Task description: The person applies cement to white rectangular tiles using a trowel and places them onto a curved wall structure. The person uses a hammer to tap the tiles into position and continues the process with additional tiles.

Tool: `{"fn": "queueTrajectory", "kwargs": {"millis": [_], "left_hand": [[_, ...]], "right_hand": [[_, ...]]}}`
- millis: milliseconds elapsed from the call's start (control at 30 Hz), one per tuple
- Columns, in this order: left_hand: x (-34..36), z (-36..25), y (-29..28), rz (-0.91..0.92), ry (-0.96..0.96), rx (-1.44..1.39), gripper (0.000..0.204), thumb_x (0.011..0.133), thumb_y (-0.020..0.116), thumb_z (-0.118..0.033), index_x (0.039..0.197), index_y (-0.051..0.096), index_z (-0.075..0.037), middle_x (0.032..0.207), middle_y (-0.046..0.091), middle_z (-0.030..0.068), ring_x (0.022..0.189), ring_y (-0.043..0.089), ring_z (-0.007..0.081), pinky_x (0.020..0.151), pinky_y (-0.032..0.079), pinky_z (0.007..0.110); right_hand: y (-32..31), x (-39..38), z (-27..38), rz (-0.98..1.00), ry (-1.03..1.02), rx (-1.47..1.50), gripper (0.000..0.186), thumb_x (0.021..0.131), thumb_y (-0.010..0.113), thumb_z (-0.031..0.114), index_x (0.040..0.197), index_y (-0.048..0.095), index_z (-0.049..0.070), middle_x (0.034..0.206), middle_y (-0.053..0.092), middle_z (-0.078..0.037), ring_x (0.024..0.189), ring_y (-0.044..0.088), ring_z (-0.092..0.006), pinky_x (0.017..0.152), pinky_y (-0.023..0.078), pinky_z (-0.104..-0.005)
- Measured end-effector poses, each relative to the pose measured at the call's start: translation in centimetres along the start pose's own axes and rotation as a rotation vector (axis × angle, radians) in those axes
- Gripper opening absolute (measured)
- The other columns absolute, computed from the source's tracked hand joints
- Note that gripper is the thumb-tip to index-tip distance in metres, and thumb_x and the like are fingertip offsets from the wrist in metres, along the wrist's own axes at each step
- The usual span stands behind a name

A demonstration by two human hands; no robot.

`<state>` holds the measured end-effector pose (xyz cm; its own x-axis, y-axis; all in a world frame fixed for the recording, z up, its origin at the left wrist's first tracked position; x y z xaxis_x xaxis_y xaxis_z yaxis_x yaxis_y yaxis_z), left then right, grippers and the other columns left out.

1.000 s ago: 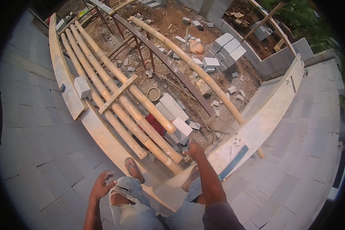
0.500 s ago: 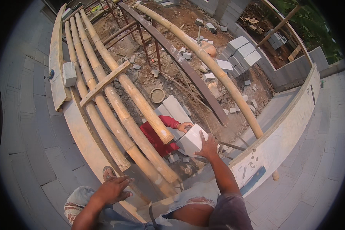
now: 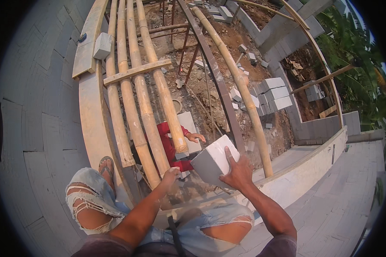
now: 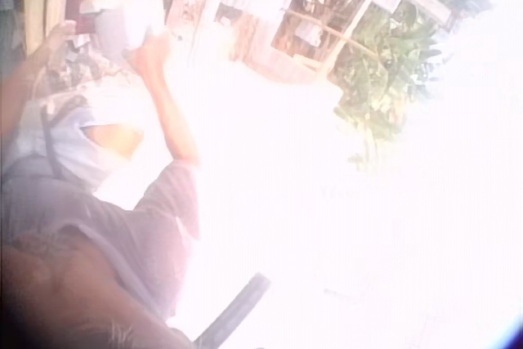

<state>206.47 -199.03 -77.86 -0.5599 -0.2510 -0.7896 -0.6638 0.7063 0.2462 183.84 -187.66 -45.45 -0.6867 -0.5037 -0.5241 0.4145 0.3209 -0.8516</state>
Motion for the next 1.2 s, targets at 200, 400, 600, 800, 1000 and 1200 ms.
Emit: {"fn": "queueTrajectory", "kwargs": {"millis": [200,400,600,800,1000,1200], "left_hand": [[-0.1,10.0,7.5,-0.161,-0.483,-0.176,0.085,0.092,0.047,-0.07,0.139,0.05,0.001,0.138,0.054,0.019,0.125,0.054,0.0279,0.1,0.043,0.039],[-1.3,4.3,17.8,0.053,-0.352,-0.767,0.087,0.093,0.029,-0.078,0.15,0.038,-0.013,0.14,0.052,0.0106,0.123,0.053,0.0258,0.1,0.043,0.044],[-0.2,-1.7,10.0,0.175,-0.039,-0.935,0.087,0.094,0.032,-0.076,0.153,0.032,-0.011,0.152,0.041,0.0093,0.137,0.041,0.0268,0.112,0.035,0.045],[-0.4,-18.5,-7.6,-0.436,0.312,-0.171,0.093,0.093,0.031,-0.078,0.128,0.057,0.004,0.116,0.064,0.0253,0.11,0.061,0.0392,0.095,0.046,0.046],[-3.7,-31.3,-26.9,-0.873,0.189,0.319,0.095,0.088,0.033,-0.081,0.124,0.063,0.002,0.127,0.061,0.0259,0.124,0.055,0.0399,0.104,0.039,0.053],[-3.5,-36.3,-42.6,-1.134,0.11,0.419,0.101,0.084,0.033,-0.086,0.126,0.062,0.001,0.127,0.062,0.0227,0.125,0.054,0.0387,0.106,0.038,0.05]], "right_hand": [[-15.8,-13.8,5.0,-0.013,-0.122,-0.301,0.112,0.062,0.087,0.039,0.155,0.027,0.016,0.136,0.037,-0.029,0.123,0.042,-0.0441,0.102,0.037,-0.0545],[-27.4,-23.7,6.9,-0.092,0.022,-0.327,0.111,0.062,0.089,0.036,0.15,0.033,-0.002,0.149,0.041,-0.027,0.143,0.033,-0.045,0.116,0.029,-0.0534],[-30.4,-24.5,-1.9,-0.161,0.135,0.083,0.113,0.067,0.089,0.043,0.15,0.031,-0.004,0.151,0.039,-0.027,0.142,0.035,-0.0428,0.116,0.03,-0.0488],[-21.4,-17.1,-13.4,-0.505,0.194,0.943,0.108,0.064,0.083,0.037,0.151,0.03,0.001,0.139,0.044,-0.025,0.126,0.046,-0.0386,0.104,0.039,-0.0478],[-10.1,3.9,-4.4,-0.294,-0.067,1.36,0.098,0.069,0.073,0.036,0.149,0.031,0.001,0.134,0.051,-0.02,0.122,0.053,-0.0306,0.099,0.046,-0.0417],[-2.8,24.1,10.1,-0.018,-0.279,1.64,0.076,0.084,0.068,0.04,0.143,0.04,0.0,0.126,0.058,-0.016,0.109,0.062,-0.0252,0.09,0.054,-0.038]]}}
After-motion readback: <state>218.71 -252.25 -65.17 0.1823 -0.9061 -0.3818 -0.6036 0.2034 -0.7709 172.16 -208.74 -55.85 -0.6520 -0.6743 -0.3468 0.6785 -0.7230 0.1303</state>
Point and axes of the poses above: each hand's wrist, its own x-axis towards the middle knuckle, its own y-axis out of the palm, z = x × y, the point moved 8 cm from there along x, towards the middle knuckle
